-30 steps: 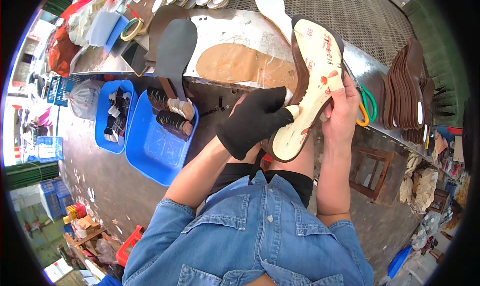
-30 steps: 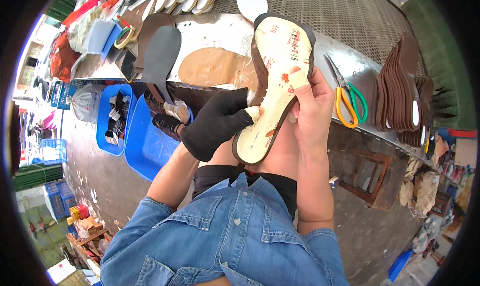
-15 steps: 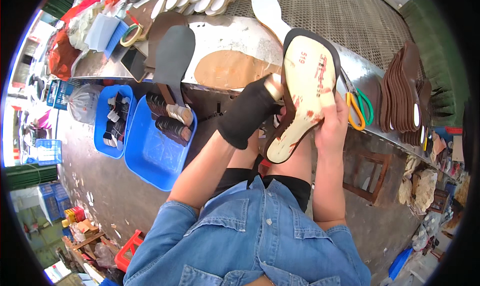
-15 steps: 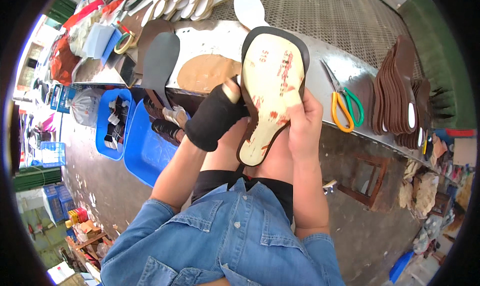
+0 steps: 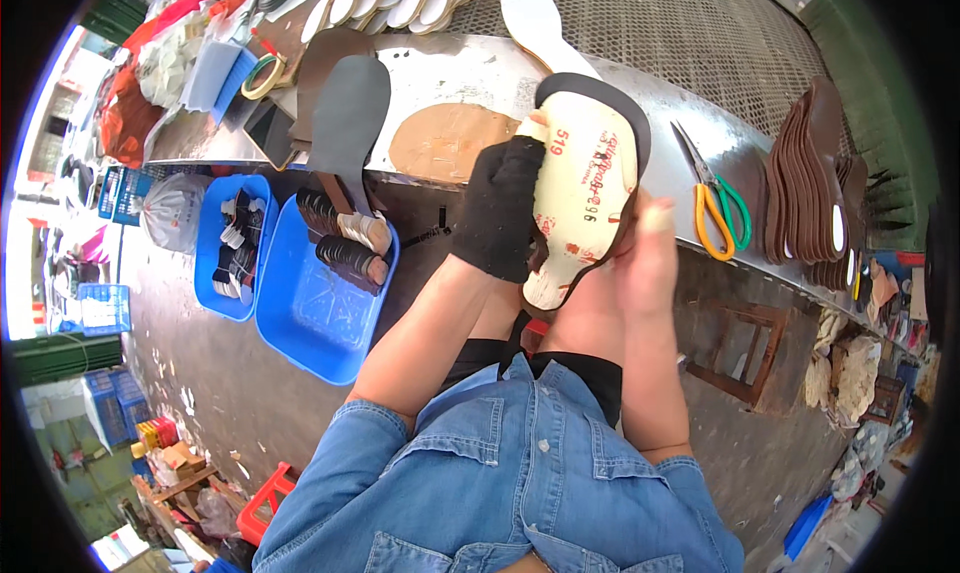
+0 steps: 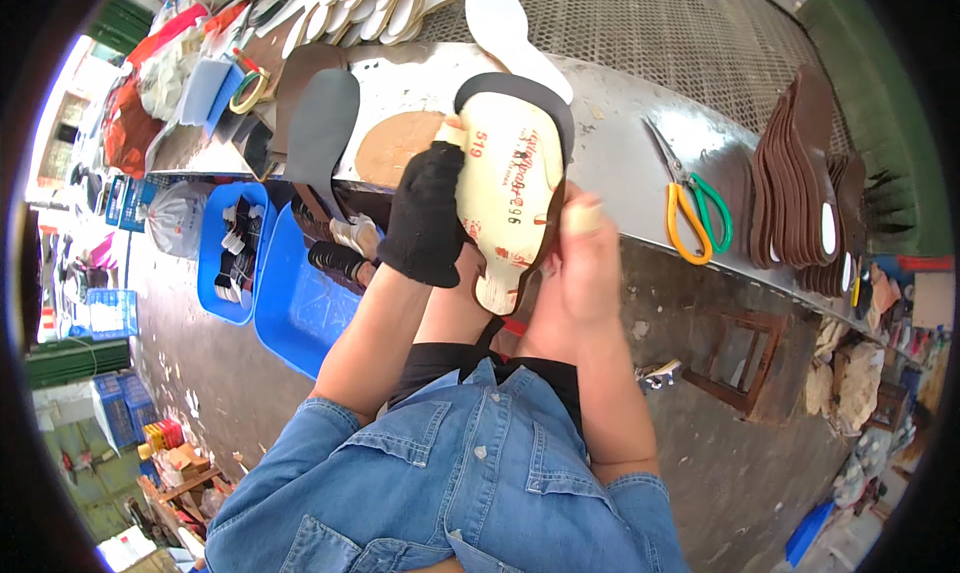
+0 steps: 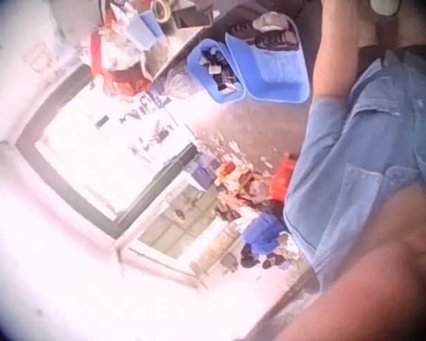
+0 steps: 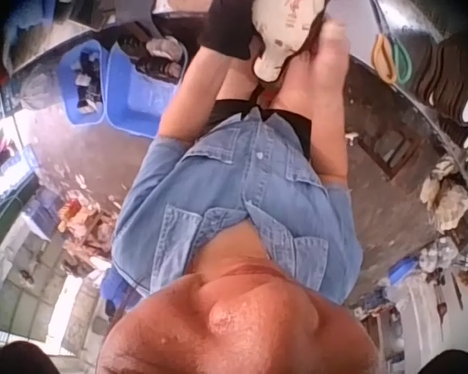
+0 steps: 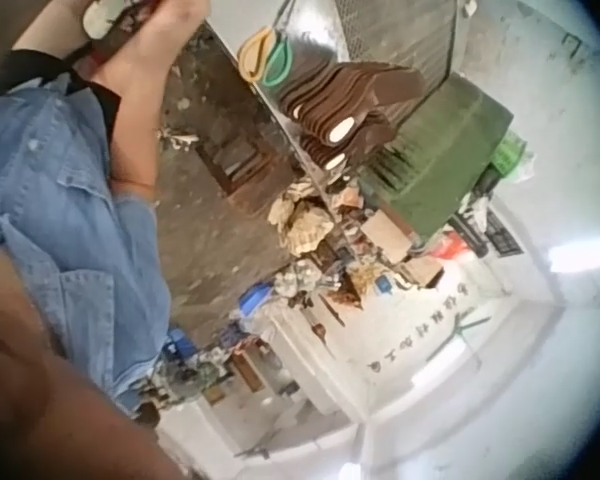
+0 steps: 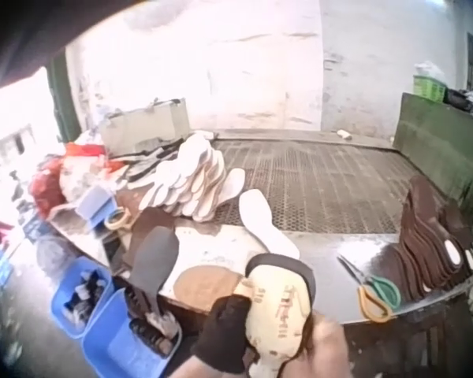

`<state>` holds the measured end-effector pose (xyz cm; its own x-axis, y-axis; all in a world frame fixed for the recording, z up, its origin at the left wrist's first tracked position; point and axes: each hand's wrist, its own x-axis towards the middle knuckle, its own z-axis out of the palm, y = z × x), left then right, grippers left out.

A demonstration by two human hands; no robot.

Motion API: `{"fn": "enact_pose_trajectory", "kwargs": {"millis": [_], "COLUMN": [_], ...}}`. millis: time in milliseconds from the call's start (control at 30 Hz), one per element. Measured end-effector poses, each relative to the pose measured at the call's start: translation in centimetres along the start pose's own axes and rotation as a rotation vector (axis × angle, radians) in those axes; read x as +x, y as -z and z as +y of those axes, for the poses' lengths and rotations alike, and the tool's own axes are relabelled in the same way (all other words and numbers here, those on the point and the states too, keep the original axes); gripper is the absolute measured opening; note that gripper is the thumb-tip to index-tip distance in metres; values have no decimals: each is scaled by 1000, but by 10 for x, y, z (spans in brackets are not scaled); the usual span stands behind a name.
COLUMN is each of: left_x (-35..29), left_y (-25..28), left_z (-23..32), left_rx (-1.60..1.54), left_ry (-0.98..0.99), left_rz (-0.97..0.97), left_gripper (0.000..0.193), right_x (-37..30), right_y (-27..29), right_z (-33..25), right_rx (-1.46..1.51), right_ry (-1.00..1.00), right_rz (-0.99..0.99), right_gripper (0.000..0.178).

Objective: Assembling shoe outsoles and insoles, and trimming edges with scissors.

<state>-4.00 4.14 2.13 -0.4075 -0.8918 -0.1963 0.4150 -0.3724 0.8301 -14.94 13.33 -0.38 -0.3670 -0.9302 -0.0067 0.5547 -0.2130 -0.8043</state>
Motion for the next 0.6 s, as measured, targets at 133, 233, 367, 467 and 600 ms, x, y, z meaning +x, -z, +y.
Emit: {"fn": "enact_pose_trajectory", "kwargs": {"millis": [133,233,367,467,600], "left_x": [0,0,2,-9,-8], "left_y": [-1,1,7,12,16], "left_z": [-9,-9,-11,3,15], "left_rx": [66,209,29,155,605], "left_ry": [-92,-135,-4,11,-101], "left_rz": [9,29,43,-40,-255], "left_gripper": [40,42,44,43,40], "right_x": [18,16,13,17,16], "right_y": [21,-3,-3,0,-5], "right_z": [-9,-4,-3,-11,-12], "right_rx": [-258,-643,-394,-240,-275], "right_ry": [-28,244,176,98,94], "right_rz": [-149,48,95,94,112], "right_gripper": [37,30,32,33,36]}}
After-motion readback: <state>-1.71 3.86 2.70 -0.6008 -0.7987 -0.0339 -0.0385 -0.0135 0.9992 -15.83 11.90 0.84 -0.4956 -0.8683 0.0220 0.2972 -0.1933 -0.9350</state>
